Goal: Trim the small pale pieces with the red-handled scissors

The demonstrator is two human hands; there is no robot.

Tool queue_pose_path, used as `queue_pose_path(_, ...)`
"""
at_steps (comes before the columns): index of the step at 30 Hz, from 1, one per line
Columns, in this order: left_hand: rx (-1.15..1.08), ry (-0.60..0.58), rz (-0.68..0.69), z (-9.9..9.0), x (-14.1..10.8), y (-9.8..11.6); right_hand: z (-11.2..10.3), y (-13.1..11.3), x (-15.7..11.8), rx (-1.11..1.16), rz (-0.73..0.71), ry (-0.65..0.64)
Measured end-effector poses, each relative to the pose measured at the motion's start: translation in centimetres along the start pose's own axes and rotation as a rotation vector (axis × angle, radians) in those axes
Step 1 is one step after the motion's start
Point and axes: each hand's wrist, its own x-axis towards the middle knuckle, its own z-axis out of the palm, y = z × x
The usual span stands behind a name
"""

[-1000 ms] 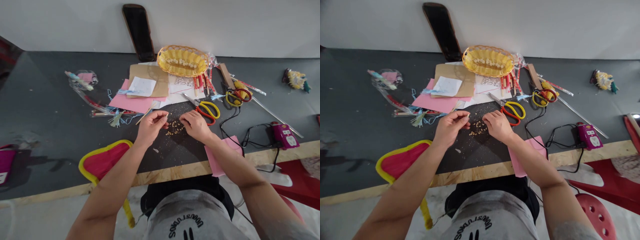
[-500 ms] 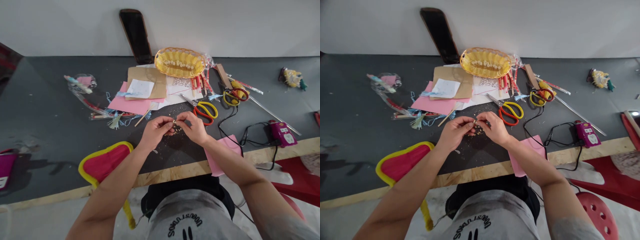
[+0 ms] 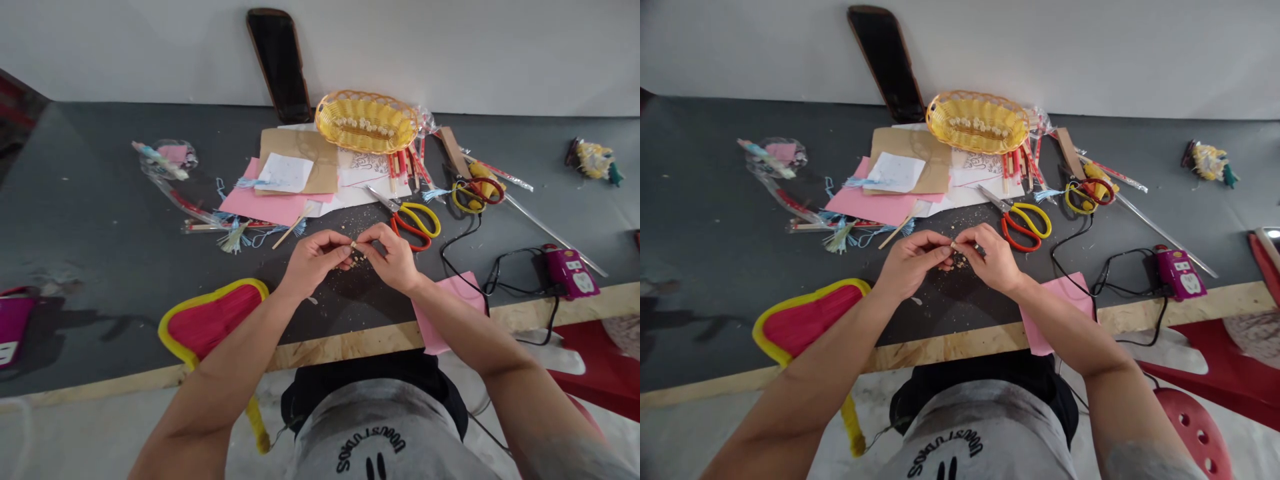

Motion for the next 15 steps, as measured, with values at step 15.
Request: queue_pose_path(15,0.054,0.018,0.012,0.04,-0.16,0.37,0.33,0.34,-0.08,0.030,-0.049,0.020)
